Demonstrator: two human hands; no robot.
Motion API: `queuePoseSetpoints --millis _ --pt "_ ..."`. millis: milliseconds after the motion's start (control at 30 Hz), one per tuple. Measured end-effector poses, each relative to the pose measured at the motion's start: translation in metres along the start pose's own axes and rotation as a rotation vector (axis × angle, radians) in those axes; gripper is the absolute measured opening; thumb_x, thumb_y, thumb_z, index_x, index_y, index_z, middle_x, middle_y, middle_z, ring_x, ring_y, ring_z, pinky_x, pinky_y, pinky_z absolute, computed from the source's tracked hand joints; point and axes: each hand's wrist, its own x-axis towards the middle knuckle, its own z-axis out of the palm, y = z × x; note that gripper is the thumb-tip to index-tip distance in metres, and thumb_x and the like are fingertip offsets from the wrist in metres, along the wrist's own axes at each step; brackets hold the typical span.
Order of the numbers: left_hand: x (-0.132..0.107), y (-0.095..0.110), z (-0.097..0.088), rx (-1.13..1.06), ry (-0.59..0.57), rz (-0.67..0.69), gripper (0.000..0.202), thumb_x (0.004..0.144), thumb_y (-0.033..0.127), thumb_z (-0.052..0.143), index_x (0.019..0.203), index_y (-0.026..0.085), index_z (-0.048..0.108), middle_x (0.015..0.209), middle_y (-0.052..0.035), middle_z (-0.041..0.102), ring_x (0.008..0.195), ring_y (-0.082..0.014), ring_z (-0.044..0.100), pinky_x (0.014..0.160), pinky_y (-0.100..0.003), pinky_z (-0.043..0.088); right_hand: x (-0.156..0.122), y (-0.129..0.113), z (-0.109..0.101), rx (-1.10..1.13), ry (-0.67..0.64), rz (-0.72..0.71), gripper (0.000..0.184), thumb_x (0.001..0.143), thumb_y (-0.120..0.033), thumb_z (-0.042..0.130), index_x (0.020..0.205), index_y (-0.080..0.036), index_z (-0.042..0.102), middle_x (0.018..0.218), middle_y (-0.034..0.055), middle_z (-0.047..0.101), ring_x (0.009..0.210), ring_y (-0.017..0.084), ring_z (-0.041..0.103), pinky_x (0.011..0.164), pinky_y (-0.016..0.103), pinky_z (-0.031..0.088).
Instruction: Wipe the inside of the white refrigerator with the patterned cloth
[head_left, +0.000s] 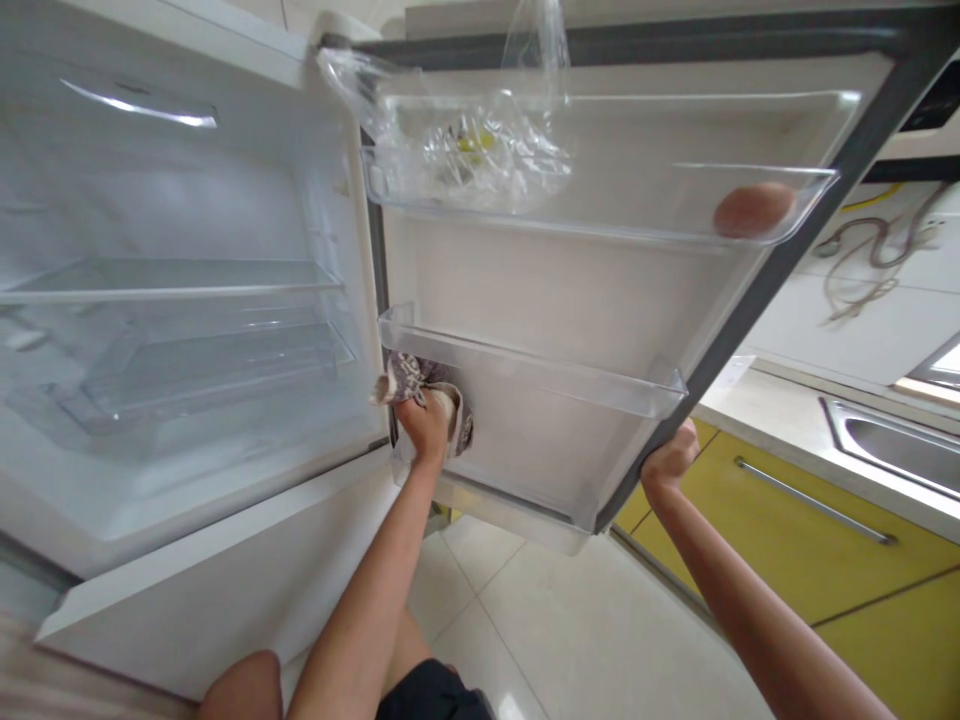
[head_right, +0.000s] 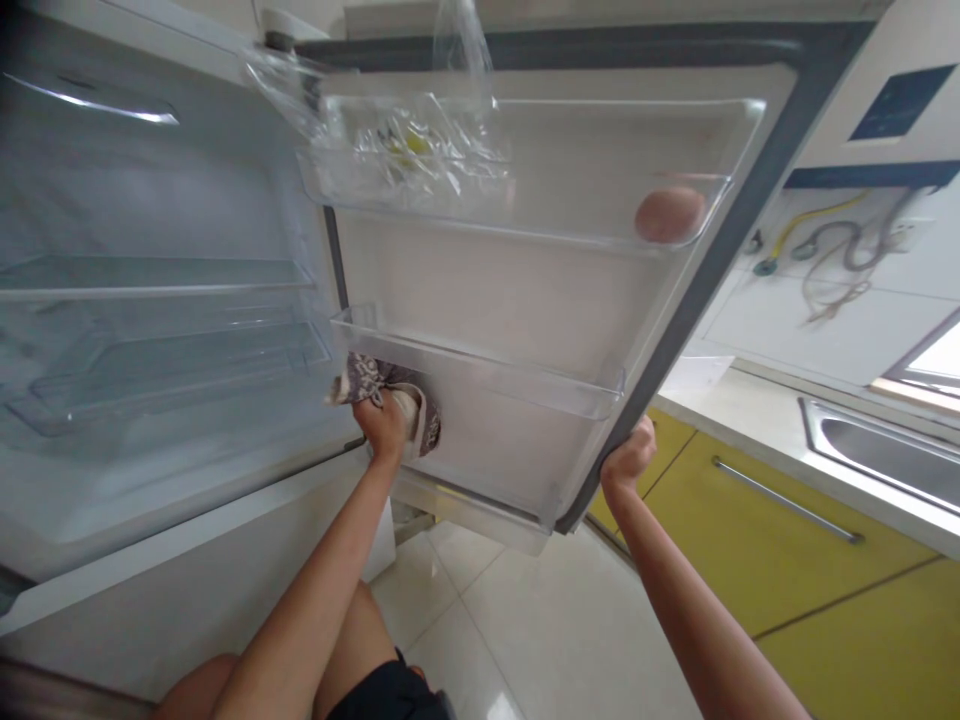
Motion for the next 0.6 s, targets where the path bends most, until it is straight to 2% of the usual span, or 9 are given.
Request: queuePoseSetpoints --millis 100,200,333,433,533,600 --pt "-0.025 0.000 0.011 0.008 -0.110 0.054 0.037 0.089 0.009 0.043 0.118 0.014 0.066 0.122 -0.0164 0.071 0.137 -0.0253 0.053 0.124 -0.047 0.031 -0.001 -0.002 0.000 0.001 -0.001 -0.005 0.043 0.088 -0.061 0.038 0.065 -0.024 0.039 0.065 -0.0040 0.035 0.063 0.014 0.032 0.057 0.029 0.029" --pt "-0.063 0.005 0.026 0.000 -0.246 0.093 0.036 0.089 0.009 0.045 0.118 0.017 0.065 0.123 -0.0155 0.071 0.136 -0.0247 0.054 0.124 -0.049 0.031 -0.001 -0.004 0.001 -0.010 0.006 -0.004 0.046 0.088 -0.064 0.037 0.065 -0.024 0.039 0.066 -0.0039 0.035 0.064 0.014 0.032 0.058 0.029 0.031" --pt "-0.123 0.016 0.044 -0.077 -0.425 0.166 0.042 0.088 0.011 0.052 0.128 0.016 0.059 0.139 -0.0176 0.060 0.137 -0.0242 0.052 0.122 -0.045 0.036 0.000 -0.005 0.002 -0.025 0.003 -0.002 0.046 0.086 -0.064 0.036 0.065 -0.024 0.040 0.065 -0.0033 0.035 0.065 0.015 0.033 0.059 0.029 0.032" --pt "-0.160 0.028 0.055 -0.167 -0.557 0.279 0.043 0.088 0.012 0.052 0.129 0.018 0.060 0.140 -0.0151 0.058 0.137 -0.0238 0.050 0.121 -0.042 0.038 0.000 -0.004 0.001 -0.036 -0.007 -0.005 0.045 0.085 -0.064 0.036 0.065 -0.024 0.042 0.066 -0.0027 0.039 0.066 0.015 0.035 0.061 0.029 0.034" --pt "-0.180 0.041 0.061 -0.194 -0.744 0.370 0.041 0.086 0.014 0.057 0.125 0.021 0.064 0.136 -0.0119 0.060 0.132 -0.0247 0.052 0.119 -0.042 0.043 0.000 -0.003 0.002 -0.039 -0.018 -0.004 0.047 0.085 -0.066 0.034 0.068 -0.024 0.045 0.066 -0.0026 0.041 0.067 0.016 0.037 0.063 0.030 0.036" --pt "-0.186 0.048 0.063 -0.174 -0.815 0.397 0.041 0.085 0.017 0.062 0.125 0.023 0.066 0.139 -0.0111 0.058 0.131 -0.0265 0.051 0.118 -0.045 0.044 0.001 -0.003 0.003 -0.036 -0.025 0.001 0.047 0.086 -0.067 0.033 0.068 -0.024 0.045 0.066 -0.0031 0.040 0.067 0.016 0.038 0.064 0.030 0.037"
